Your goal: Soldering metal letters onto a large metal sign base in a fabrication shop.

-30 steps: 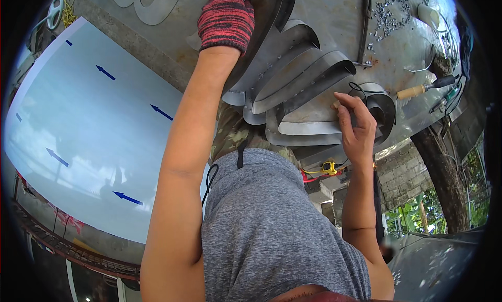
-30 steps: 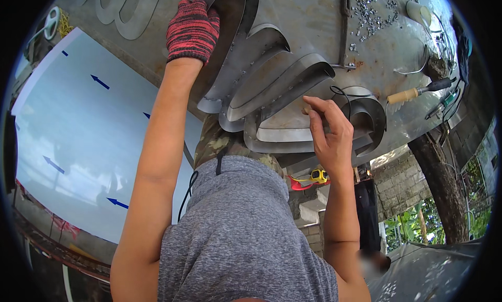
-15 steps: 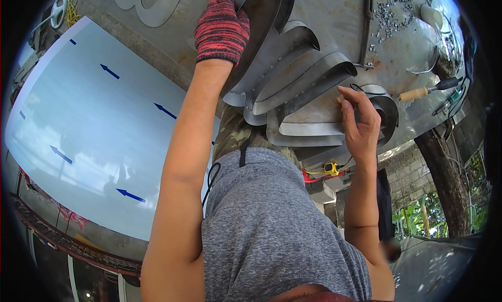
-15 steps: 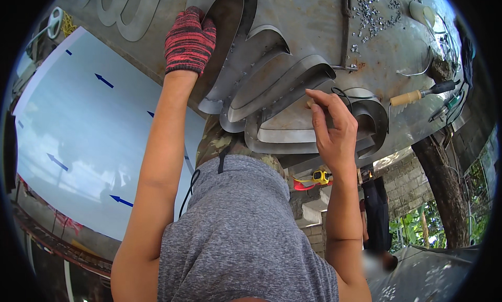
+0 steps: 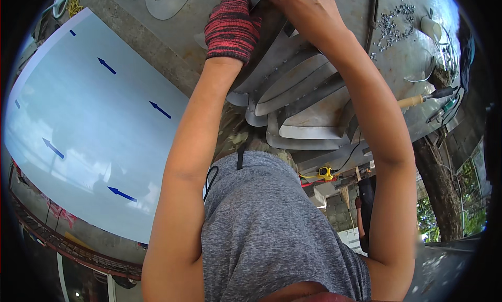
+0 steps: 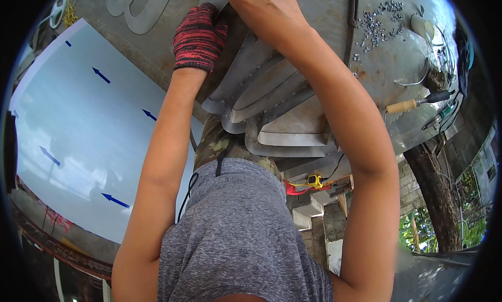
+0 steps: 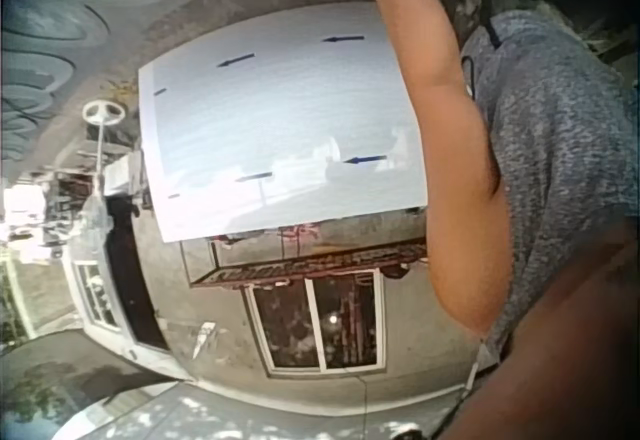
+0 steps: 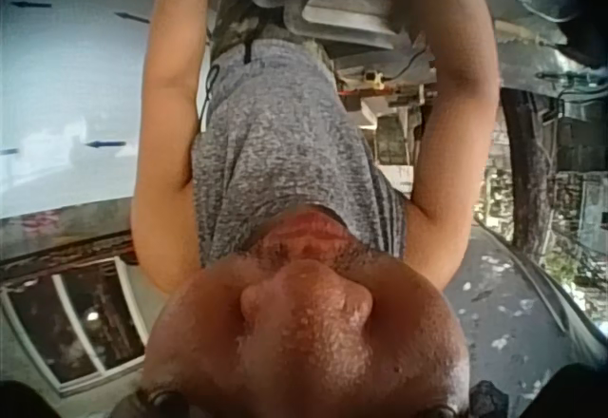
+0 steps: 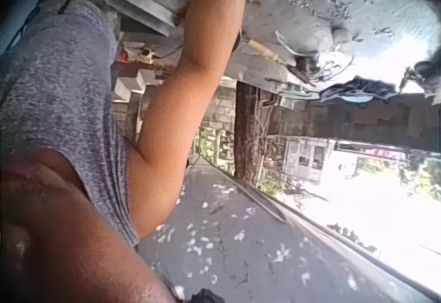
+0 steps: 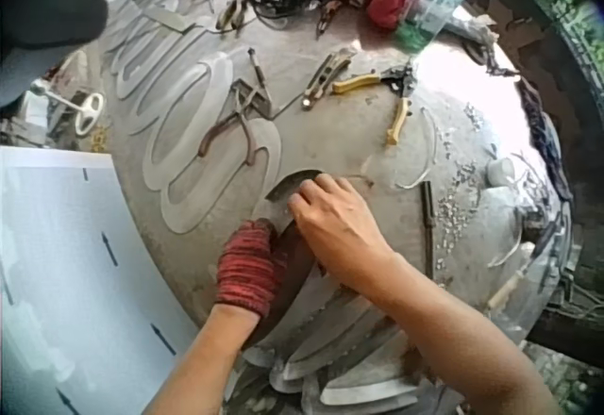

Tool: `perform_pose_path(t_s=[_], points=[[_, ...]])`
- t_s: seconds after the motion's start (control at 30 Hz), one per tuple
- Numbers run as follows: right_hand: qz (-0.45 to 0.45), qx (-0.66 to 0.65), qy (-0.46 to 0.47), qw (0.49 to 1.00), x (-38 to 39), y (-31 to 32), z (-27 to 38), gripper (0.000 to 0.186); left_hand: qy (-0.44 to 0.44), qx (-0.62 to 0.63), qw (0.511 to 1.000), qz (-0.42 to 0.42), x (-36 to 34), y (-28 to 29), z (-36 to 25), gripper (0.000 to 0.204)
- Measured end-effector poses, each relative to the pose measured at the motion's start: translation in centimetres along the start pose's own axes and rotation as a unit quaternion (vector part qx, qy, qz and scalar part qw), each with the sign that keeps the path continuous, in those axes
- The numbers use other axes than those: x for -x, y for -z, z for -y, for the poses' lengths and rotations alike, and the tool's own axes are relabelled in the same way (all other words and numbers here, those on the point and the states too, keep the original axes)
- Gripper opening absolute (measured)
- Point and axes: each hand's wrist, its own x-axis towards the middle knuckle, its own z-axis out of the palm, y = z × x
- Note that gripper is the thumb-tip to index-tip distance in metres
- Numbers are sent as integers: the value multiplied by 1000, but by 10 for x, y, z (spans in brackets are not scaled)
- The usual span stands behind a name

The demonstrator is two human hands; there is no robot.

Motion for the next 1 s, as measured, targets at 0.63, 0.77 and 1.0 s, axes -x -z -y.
perform_pose_path(t_s=[0.63, 0.77, 1.0], points=[[31, 107, 116, 987, -13, -18, -20, 5, -31, -4, 999, -21, -8, -22, 0, 14], [19, 104, 125, 987, -15, -22, -18, 5, -20, -30, 999, -30, -8, -25, 2, 14], [31, 109, 136, 984, -13, -18, -23, 5, -42, 25, 997, -52, -4, -17, -5, 16]])
